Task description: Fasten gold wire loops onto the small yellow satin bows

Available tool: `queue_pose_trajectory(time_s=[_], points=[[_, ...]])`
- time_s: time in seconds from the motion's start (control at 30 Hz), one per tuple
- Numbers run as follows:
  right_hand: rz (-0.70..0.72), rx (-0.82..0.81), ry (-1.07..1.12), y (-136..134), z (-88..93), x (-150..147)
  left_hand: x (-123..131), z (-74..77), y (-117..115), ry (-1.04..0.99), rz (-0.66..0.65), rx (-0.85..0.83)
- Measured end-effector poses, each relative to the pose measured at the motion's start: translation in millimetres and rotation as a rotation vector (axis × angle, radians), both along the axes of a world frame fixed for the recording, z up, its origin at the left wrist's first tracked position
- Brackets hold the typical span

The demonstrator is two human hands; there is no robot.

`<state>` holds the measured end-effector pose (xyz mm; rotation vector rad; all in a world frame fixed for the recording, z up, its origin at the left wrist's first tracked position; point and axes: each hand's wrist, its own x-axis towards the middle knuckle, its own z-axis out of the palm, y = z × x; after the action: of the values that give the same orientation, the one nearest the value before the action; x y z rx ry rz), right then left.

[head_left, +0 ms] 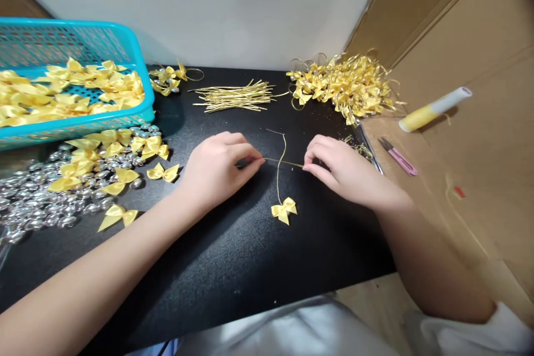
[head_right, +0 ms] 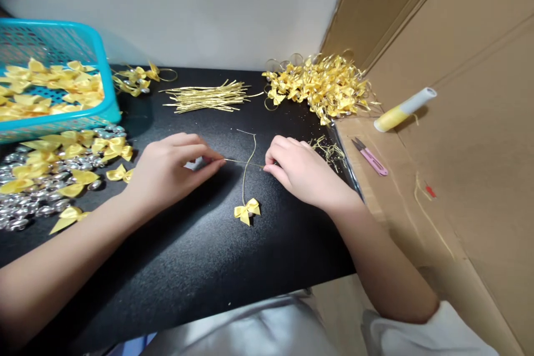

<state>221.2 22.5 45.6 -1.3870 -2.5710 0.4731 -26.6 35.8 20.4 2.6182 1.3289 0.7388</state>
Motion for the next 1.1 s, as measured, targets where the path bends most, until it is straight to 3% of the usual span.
queue_pose_trajectory(time_s=[0.13,0.33,0.53,0.67,0.77,0.9,1.1], points=[[-0.062,0.035,0.017,-5,-3.3,-13,7,-1.0,-10,-0.046,0.049,-0.113],[-0.051,-0.013,-0.090,-13,-2.9,-34,14,-9.5,-22,0.000,0.035,-0.040],[-0.004,-0.076,-0.127,-14,-2.5,-36,16,-13.0,-27,-0.037,0.013,-0.010],[-0.053,-0.202,-0.088,-16,-1.5,-32,20,-13.2,-29,-0.178,0.018,-0.113],[-0.125,-0.336,0.033,-18,-4.0,-31,25,-14.0,-32,-0.345,0.057,-0.324],[-0.273,-0.378,0.330,-21,-15.8,-35,29,-17.4,-35,-0.631,0.112,-0.636],[-0.515,-0.536,0.813,-28,-33.3,-48,34,-23.0,-36,-0.985,0.182,-0.827]])
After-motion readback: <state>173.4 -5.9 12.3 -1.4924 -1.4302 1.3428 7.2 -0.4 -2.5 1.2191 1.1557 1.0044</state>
